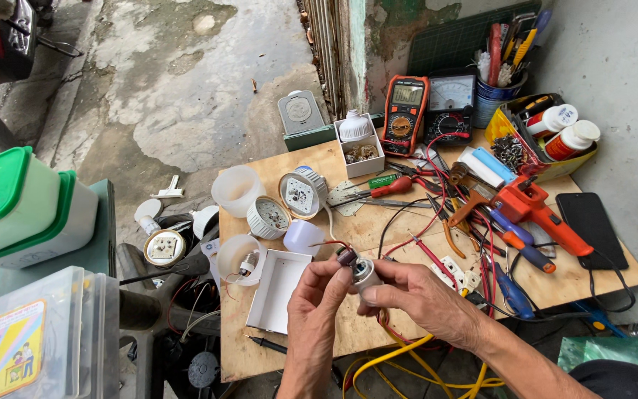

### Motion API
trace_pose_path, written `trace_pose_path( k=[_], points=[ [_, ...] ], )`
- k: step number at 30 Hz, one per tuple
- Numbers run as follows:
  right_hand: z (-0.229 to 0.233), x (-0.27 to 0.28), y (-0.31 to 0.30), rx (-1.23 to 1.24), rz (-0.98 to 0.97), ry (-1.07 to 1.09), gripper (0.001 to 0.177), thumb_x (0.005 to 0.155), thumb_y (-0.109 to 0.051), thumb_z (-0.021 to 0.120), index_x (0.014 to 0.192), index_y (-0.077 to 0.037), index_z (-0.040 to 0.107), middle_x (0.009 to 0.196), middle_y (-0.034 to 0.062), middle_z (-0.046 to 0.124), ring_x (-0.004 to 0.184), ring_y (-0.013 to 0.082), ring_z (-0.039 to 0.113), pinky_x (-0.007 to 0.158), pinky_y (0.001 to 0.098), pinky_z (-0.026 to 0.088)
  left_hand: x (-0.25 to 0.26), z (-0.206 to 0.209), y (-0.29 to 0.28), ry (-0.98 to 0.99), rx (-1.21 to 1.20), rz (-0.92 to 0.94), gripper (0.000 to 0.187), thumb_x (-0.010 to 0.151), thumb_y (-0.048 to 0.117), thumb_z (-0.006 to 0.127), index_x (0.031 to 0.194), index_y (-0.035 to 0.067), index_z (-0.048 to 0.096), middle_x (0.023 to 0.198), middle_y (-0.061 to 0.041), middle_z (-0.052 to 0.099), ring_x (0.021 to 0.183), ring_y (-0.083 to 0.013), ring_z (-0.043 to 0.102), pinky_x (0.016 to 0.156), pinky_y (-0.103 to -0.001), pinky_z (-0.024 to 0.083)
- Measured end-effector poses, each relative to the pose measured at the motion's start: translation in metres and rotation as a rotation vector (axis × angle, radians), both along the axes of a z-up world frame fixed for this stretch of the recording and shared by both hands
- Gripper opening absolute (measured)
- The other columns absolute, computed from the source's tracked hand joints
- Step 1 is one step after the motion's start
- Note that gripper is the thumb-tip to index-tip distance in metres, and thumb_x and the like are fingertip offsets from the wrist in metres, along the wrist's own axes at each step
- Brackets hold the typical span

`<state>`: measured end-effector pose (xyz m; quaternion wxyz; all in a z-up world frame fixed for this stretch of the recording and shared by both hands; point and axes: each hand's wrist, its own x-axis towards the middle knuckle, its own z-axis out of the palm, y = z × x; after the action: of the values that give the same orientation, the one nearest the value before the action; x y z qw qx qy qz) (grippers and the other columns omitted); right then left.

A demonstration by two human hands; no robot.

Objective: The person tests a small electronic component using a multimeter and probes, then disassembles a light bulb to access its internal circuit board. They handle the bulb's internal parts and later pick up a heat gun from the workbench.

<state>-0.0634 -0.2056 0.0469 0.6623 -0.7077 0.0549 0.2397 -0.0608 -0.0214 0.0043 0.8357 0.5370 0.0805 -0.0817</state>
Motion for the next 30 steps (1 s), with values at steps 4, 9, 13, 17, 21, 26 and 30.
trace_pose_path(
  k=[4, 9, 13, 17, 21, 26, 30],
  points=[
    [-0.001, 0.001, 0.0, 0.056, 0.007, 0.029, 0.036, 0.095, -0.023, 0.069, 0.12, -0.001, 0.083, 0.101, 0.0139, 0.089, 0.095, 0.0197, 0.082, 0.094, 0.0325, 0.063, 0.007, -0.02, -0.003, 0.013, -0.167, 0.064, 0.019, 0.094, 0.004, 0.083, 0.105, 0.005, 0.068, 0.114, -0.018, 0.086, 0.094, -0.0222, 0.072, 0.092, -0.037, 0.054],
    [-0.014, -0.001, 0.001, -0.013, 0.046, -0.015, 0.041, 0.094, -0.022, 0.072, 0.133, -0.01, 0.081, 0.103, 0.0088, 0.088, 0.099, 0.0162, 0.084, 0.098, 0.0308, 0.065, 0.01, -0.025, 0.0, 0.036, -0.221, 0.034, 0.078, 0.087, -0.001, 0.082, 0.162, 0.002, 0.057, 0.109, -0.01, 0.075, 0.096, -0.02, 0.07, 0.092, -0.037, 0.056],
    [-0.013, 0.001, 0.002, -0.081, 0.032, 0.01, 0.038, 0.093, -0.025, 0.072, 0.126, -0.01, 0.083, 0.099, 0.0105, 0.091, 0.097, 0.018, 0.085, 0.091, 0.0325, 0.066, 0.008, 0.012, 0.0, 0.161, -0.008, -0.046, 0.051, 0.09, 0.012, 0.082, 0.14, 0.001, 0.082, 0.13, -0.009, 0.085, 0.12, -0.0166, 0.071, 0.115, -0.034, 0.052],
    [-0.027, -0.001, 0.006, -0.063, 0.011, -0.073, 0.024, 0.097, -0.017, 0.078, 0.119, -0.009, 0.082, 0.095, 0.0036, 0.078, 0.089, 0.0127, 0.072, 0.086, 0.0292, 0.06, 0.009, -0.002, -0.006, 0.085, -0.056, 0.015, 0.029, 0.089, 0.003, 0.087, 0.113, 0.004, 0.072, 0.111, -0.012, 0.083, 0.1, -0.0186, 0.071, 0.097, -0.035, 0.056],
    [-0.039, -0.002, 0.009, -0.139, -0.086, -0.121, 0.021, 0.098, -0.018, 0.09, 0.112, -0.01, 0.077, 0.087, 0.0001, 0.073, 0.076, 0.0083, 0.065, 0.068, 0.0266, 0.055, 0.008, -0.021, -0.024, 0.032, -0.099, 0.171, 0.037, 0.088, -0.008, 0.09, 0.102, 0.007, 0.059, 0.1, -0.018, 0.085, 0.086, -0.0182, 0.073, 0.082, -0.032, 0.062],
    [-0.045, 0.0, 0.006, -0.063, -0.096, -0.121, 0.021, 0.099, -0.019, 0.087, 0.113, -0.007, 0.078, 0.09, 0.0006, 0.071, 0.079, 0.0094, 0.065, 0.07, 0.0272, 0.058, 0.0, 0.017, -0.026, 0.124, 0.062, 0.13, 0.062, 0.087, 0.006, 0.087, 0.143, 0.009, 0.06, 0.108, -0.013, 0.085, 0.095, -0.0178, 0.072, 0.092, -0.032, 0.059],
    [-0.041, 0.002, 0.007, -0.038, -0.095, -0.091, 0.025, 0.099, -0.011, 0.083, 0.124, -0.007, 0.081, 0.095, 0.0009, 0.076, 0.078, 0.0091, 0.067, 0.068, 0.0283, 0.061, -0.001, 0.005, -0.019, 0.115, -0.127, 0.058, 0.062, 0.092, 0.001, 0.077, 0.153, 0.003, 0.065, 0.127, -0.016, 0.084, 0.117, -0.0204, 0.074, 0.109, -0.036, 0.056]
  ],
)
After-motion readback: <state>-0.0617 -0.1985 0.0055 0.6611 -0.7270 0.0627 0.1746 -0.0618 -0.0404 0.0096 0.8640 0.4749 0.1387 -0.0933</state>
